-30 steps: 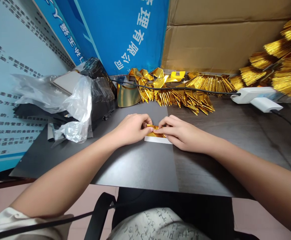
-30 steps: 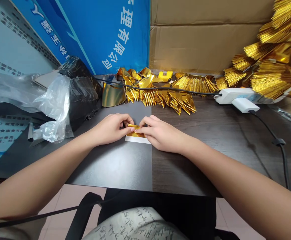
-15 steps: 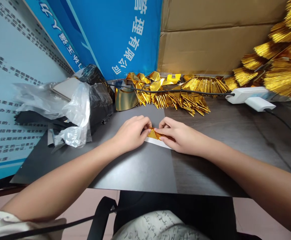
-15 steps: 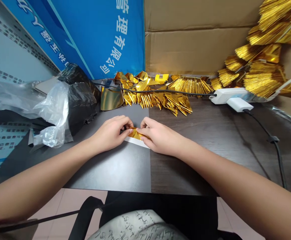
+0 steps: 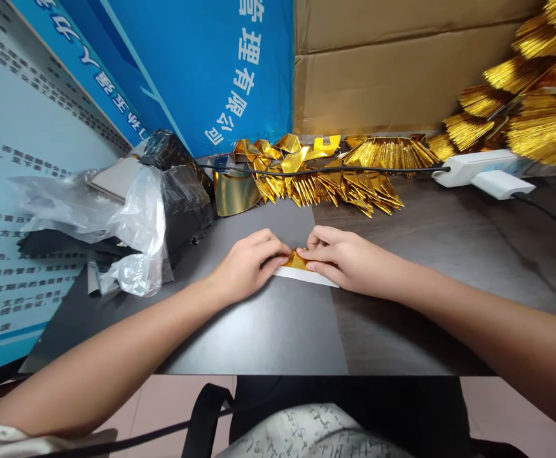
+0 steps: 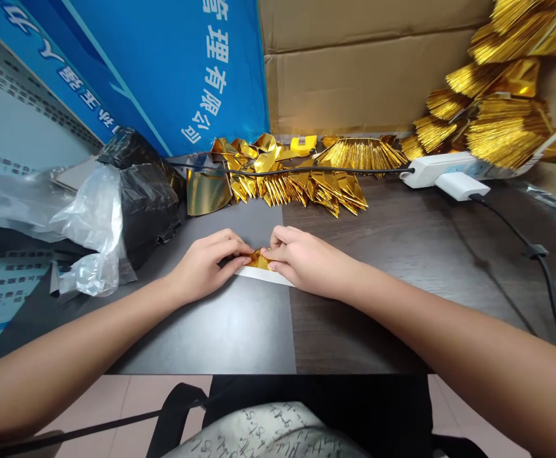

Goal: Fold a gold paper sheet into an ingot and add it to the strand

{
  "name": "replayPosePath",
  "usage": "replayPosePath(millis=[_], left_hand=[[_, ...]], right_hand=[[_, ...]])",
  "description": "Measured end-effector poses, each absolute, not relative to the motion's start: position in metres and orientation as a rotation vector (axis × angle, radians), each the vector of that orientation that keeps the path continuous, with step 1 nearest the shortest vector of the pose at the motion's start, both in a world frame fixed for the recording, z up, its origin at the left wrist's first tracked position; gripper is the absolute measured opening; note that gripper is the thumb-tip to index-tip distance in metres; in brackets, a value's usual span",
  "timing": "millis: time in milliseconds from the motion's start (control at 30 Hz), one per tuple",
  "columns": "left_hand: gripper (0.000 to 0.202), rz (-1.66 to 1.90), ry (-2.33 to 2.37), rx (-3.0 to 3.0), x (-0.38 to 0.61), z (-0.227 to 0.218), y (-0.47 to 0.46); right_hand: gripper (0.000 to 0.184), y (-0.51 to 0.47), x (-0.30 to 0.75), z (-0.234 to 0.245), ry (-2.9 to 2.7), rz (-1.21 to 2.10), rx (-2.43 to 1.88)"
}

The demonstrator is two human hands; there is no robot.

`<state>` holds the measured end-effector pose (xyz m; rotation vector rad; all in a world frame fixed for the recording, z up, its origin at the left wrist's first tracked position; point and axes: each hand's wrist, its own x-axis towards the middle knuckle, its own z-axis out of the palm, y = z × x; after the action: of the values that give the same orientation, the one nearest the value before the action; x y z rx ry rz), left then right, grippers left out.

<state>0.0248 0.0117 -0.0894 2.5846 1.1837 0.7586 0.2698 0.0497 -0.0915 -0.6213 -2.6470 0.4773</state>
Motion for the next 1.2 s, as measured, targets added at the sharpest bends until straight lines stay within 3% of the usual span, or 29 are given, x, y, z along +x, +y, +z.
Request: replayPosePath(millis=[400,767,1200], left_hand=[[0.022,0.745,0.970,2.738,0.013,-0.091,0.013],[0.025,0.669,0.942,2.784,0.009,-0.091,0.015],[0.021,0.696,0.991,2.770,0.007,-0.087,0.016]], right_hand=[[0.020,0.048,0.267,-0.094,-2.566,0.418,-0.656],[0.034,0.046,0.264,-0.096,-2.639,0.222,-0.655],[0.031,0.043,0.263,-0.095,-2.664,-0.004,-0.558]])
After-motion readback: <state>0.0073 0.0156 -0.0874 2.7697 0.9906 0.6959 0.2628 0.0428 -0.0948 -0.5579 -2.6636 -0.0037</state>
